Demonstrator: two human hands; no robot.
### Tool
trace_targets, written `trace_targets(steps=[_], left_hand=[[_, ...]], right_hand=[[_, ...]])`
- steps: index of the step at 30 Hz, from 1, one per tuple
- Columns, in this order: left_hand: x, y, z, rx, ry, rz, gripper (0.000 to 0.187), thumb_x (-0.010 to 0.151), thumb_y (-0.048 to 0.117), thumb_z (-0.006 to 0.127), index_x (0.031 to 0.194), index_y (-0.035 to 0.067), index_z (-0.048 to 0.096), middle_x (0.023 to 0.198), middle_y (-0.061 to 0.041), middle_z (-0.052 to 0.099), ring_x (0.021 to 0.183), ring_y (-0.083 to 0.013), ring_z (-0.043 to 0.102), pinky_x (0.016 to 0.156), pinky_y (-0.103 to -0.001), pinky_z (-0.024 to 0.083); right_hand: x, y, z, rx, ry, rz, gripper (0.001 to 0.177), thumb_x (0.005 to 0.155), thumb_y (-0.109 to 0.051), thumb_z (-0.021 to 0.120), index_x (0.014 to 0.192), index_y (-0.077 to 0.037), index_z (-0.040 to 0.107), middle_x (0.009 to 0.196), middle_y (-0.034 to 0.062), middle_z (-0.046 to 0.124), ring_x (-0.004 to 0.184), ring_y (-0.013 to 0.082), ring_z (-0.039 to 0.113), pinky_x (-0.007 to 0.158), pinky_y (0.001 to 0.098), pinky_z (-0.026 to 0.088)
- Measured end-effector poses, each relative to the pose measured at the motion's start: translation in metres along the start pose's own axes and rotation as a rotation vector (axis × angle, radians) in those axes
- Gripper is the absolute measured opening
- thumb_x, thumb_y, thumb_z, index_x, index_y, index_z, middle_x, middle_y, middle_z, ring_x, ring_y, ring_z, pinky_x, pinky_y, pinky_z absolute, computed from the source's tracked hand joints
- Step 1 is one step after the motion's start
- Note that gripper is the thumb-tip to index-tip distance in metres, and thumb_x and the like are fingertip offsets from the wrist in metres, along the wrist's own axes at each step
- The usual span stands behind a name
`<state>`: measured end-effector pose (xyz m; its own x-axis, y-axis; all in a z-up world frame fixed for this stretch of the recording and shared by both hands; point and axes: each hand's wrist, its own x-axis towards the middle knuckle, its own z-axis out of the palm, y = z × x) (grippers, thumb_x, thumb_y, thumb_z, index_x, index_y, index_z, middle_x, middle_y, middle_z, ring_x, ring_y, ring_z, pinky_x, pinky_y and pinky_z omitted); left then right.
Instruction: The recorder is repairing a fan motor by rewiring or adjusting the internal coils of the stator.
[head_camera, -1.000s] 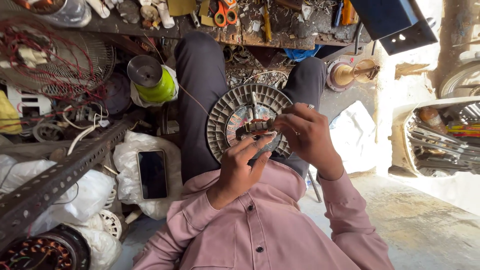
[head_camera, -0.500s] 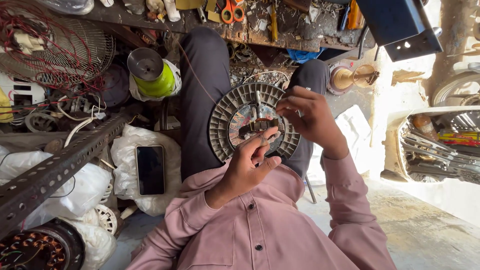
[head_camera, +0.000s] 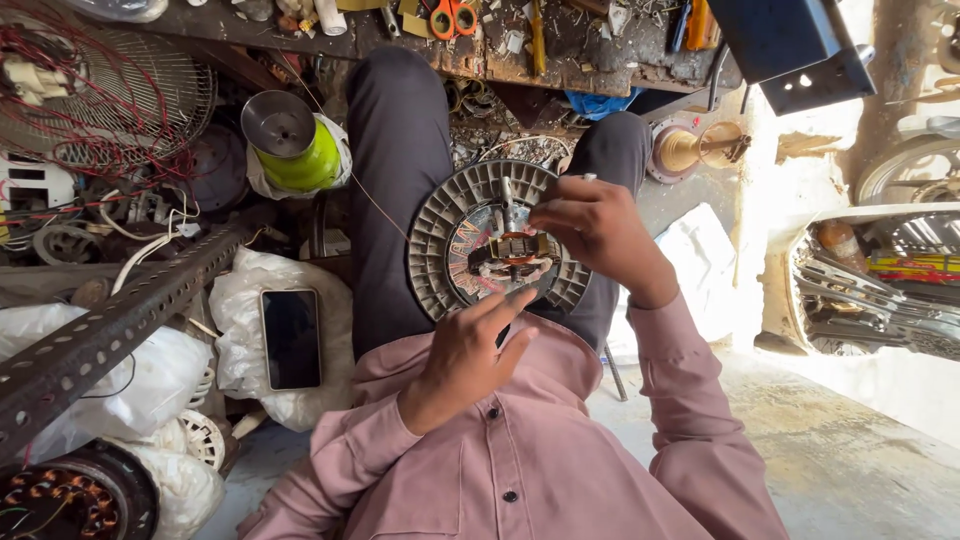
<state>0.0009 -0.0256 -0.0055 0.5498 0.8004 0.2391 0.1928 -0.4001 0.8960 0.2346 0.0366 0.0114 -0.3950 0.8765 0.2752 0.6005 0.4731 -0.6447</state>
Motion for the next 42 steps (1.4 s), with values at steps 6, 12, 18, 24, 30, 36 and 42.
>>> trace_targets(steps=[6,12,18,24,30,36,42], left_hand=[[-0.024,-0.013,-0.006,0.245,-0.140,-0.068,0.032,0.089,0.014,0.076,0.119,0.003,0.071,0.078,-0.008,0.059,0.062,-0.0251,0.063,0.057,-0.037,0.050],[-0.028,-0.048,-0.006,0.198,-0.127,0.008,0.028,0.084,0.014,0.079,0.112,0.007,0.077,0.069,-0.006,0.055,0.055,-0.0242,0.059,0.052,-0.038,0.048],[-0.027,-0.074,0.000,0.083,-0.100,0.046,0.030,0.083,0.008,0.076,0.114,0.010,0.077,0.080,0.000,0.060,0.064,-0.0193,0.063,0.060,-0.035,0.052],[-0.042,-0.084,0.002,0.063,-0.268,0.042,0.009,0.074,0.015,0.074,0.072,0.012,0.066,0.072,0.001,0.052,0.062,-0.0156,0.059,0.057,-0.034,0.045],[-0.025,-0.084,-0.006,0.102,-0.251,0.030,0.010,0.076,0.014,0.070,0.070,0.012,0.062,0.077,0.003,0.056,0.057,-0.0105,0.055,0.053,-0.030,0.039],[-0.032,-0.086,-0.003,0.085,-0.234,0.036,0.016,0.074,0.014,0.068,0.065,0.013,0.055,0.072,0.004,0.050,0.057,-0.0092,0.052,0.051,-0.027,0.034],[-0.032,-0.087,-0.004,0.100,-0.225,0.060,0.020,0.069,0.013,0.066,0.061,0.016,0.048,0.068,0.005,0.047,0.056,-0.0079,0.050,0.048,-0.025,0.029]], right_hand=[[-0.019,0.008,0.011,0.049,0.086,0.187,0.012,0.087,-0.001,0.078,0.098,-0.004,0.075,0.090,0.0079,0.066,0.081,0.0262,0.066,0.071,0.0366,0.049],[-0.038,-0.011,0.044,0.905,0.209,0.745,0.017,0.098,-0.011,0.064,0.107,0.000,0.074,0.101,0.0062,0.066,0.095,0.0120,0.066,0.080,0.0280,0.057],[-0.050,-0.013,0.041,0.948,0.102,0.767,0.035,0.101,-0.028,0.067,0.109,0.005,0.076,0.105,0.0132,0.071,0.102,0.0223,0.066,0.092,0.0335,0.052],[-0.037,-0.029,0.035,0.955,0.137,1.011,0.054,0.089,-0.041,0.078,0.107,0.009,0.072,0.105,0.0200,0.066,0.100,0.0292,0.064,0.090,0.0371,0.050],[-0.047,-0.025,0.036,0.917,0.109,0.902,0.049,0.096,-0.044,0.076,0.096,0.006,0.078,0.087,0.0172,0.072,0.085,0.0284,0.070,0.079,0.0379,0.054],[-0.059,-0.009,0.039,0.981,0.081,0.712,0.042,0.095,-0.038,0.075,0.089,0.004,0.078,0.085,0.0142,0.072,0.079,0.0254,0.071,0.081,0.0419,0.054],[-0.042,-0.019,0.047,0.886,0.212,0.831,0.056,0.095,-0.051,0.073,0.086,0.004,0.071,0.083,0.0110,0.067,0.076,0.0228,0.067,0.074,0.0379,0.055]])
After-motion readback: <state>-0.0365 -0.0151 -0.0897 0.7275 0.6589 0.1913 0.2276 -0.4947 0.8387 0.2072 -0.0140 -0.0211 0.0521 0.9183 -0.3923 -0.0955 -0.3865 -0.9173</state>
